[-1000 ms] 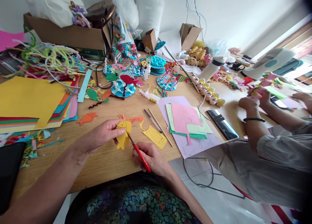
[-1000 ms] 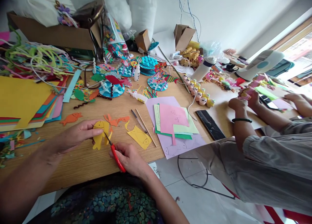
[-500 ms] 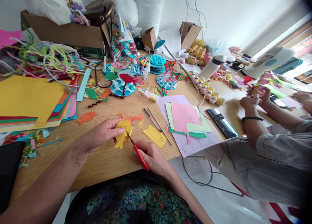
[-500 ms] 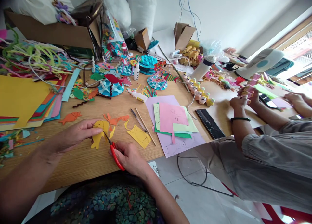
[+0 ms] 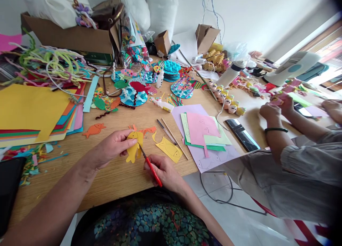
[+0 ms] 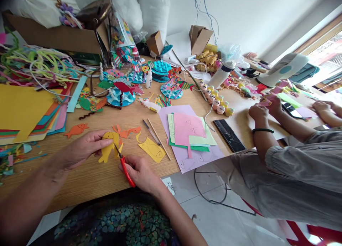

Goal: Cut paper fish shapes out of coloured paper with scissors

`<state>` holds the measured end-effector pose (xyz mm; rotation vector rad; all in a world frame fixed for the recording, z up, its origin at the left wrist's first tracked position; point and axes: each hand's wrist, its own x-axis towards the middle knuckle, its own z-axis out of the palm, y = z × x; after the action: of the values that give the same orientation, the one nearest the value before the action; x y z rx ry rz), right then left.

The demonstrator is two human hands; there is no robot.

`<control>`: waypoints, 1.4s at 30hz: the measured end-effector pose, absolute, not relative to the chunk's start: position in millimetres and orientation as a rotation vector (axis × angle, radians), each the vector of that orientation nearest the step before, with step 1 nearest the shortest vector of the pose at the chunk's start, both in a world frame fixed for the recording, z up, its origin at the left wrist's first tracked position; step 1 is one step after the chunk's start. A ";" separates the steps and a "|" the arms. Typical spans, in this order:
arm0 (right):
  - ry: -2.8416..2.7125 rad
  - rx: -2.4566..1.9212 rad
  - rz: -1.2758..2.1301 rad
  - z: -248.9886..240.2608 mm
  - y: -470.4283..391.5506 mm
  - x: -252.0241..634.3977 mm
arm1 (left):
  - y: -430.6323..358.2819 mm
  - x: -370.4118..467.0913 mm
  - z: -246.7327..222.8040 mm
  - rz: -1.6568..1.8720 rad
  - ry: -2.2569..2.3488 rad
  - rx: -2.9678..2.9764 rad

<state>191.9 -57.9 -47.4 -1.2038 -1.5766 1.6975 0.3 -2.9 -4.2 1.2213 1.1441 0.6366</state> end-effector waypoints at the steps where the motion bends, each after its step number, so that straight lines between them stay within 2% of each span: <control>1: -1.506 -1.201 1.757 -48.1 -58.6 190.4 | -4.4 2.3 -4.6 0.659 1.153 1.195; 5: -1.257 -1.138 1.924 -52.1 -60.9 184.8 | -10.9 11.8 -6.8 0.739 1.193 1.082; 10: -1.160 -1.084 1.962 -55.3 -61.5 182.1 | -15.9 22.1 -8.7 0.820 1.233 1.015; 42: -1.156 -1.080 1.901 -51.7 -58.7 182.6 | -20.2 32.6 -17.8 0.882 1.237 1.019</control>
<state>182.6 -58.7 -51.7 -1.0798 -1.1559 1.9011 32.6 -20.2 -17.8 1.0188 1.2367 0.8825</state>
